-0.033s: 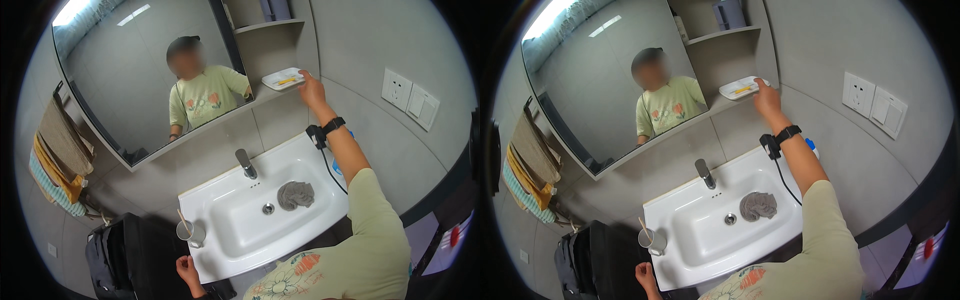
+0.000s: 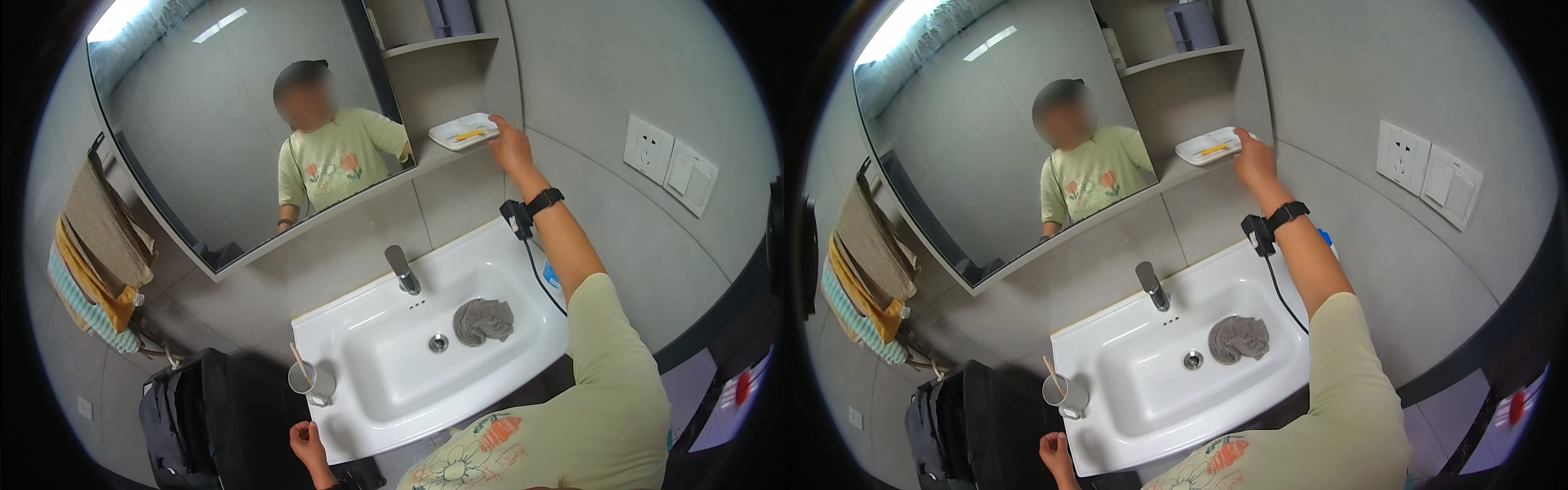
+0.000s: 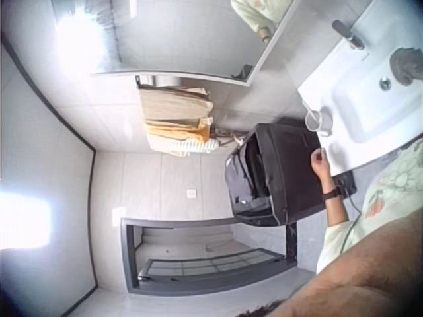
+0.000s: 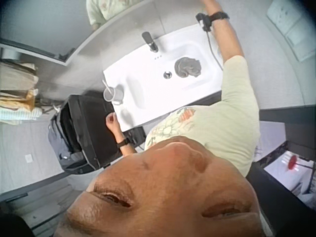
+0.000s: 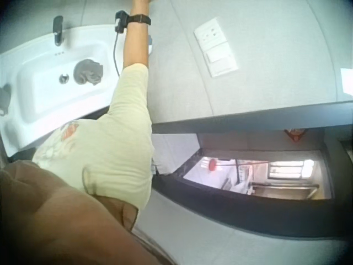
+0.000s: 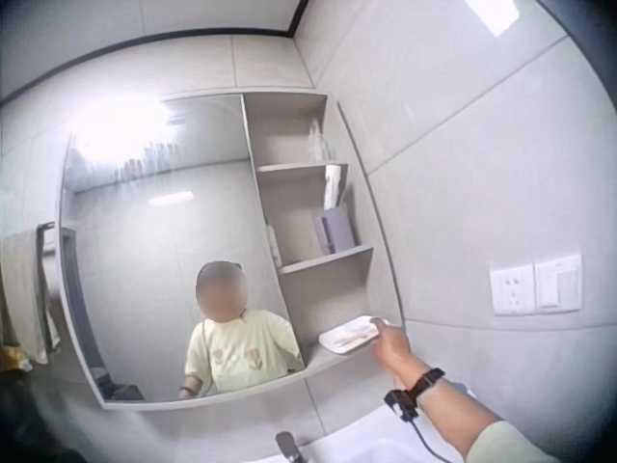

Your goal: The person wipes the sink basin with a cloth, rinses the cloth under running water, and cleans a plastic soap dish.

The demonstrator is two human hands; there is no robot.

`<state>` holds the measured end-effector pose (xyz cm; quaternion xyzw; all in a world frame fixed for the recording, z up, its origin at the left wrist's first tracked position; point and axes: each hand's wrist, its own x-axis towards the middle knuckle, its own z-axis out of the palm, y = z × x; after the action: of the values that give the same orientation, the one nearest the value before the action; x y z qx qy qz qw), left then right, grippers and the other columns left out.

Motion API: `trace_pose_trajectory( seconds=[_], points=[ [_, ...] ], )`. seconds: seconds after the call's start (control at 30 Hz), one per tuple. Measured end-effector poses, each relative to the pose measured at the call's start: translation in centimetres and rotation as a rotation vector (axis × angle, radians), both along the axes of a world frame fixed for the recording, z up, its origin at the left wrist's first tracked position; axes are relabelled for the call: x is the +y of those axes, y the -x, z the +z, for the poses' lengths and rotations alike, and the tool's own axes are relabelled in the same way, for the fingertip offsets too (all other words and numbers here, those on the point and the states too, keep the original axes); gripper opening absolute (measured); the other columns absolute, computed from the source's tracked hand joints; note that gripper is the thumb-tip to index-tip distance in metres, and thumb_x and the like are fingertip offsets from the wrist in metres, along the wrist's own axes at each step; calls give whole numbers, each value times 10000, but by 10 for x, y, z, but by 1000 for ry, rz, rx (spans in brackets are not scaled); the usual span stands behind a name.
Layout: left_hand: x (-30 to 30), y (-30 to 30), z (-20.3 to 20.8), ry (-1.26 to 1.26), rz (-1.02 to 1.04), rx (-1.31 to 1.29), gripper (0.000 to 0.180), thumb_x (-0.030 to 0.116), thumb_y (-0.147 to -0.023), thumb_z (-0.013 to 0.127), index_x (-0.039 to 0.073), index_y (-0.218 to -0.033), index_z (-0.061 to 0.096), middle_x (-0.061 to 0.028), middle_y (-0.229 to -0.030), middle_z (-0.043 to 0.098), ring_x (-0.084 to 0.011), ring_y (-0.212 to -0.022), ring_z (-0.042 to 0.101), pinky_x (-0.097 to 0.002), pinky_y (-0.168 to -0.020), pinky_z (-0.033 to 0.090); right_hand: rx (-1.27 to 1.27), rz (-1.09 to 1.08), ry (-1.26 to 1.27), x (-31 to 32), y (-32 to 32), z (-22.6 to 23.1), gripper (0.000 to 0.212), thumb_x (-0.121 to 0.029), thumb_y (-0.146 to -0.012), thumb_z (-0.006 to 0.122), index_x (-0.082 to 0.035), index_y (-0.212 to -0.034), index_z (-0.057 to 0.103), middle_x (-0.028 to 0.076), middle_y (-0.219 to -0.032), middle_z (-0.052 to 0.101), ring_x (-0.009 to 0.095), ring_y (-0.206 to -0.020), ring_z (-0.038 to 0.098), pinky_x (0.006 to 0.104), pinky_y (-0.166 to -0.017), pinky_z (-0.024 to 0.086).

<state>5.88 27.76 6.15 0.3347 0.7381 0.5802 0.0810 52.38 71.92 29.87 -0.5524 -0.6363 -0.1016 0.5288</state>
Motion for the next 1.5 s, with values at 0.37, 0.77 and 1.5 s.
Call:
trace_pose_trajectory(
  seconds=[0.37, 0.77, 1.5],
  points=[
    [-7, -32, 4, 173, -121, -23, 95, 64, -763, 650, -13, -770, 595, 10, -594, 529, -51, -516, 442, -207, -470, 338, 63, 196, -73, -23, -19, 7, 194, 3, -715, 559, -30, -885, 646, 192, -763, 625, 326, -700, 618, 371, -648, 490],
    [88, -142, 96, -136, -711, 485, 104, 35, -716, 697, 24, -812, 656, -103, -756, 621, -251, -700, 582, -311, -642, 457, 149, 798, 467, -204, 52, -169, 162, 48, -751, 552, 3, -890, 620, 119, -719, 622, 146, -648, 601, 249, -578, 478],
    [64, -115, 33, 393, -764, 543, 154, 94, -674, 703, 39, -800, 634, -110, -829, 614, -291, -795, 570, -366, -699, 461, -188, 1128, 355, -256, 139, -239, 187, 24, -707, 625, -43, -882, 635, 137, -732, 617, 289, -626, 602, 329, -534, 463]
  ],
)
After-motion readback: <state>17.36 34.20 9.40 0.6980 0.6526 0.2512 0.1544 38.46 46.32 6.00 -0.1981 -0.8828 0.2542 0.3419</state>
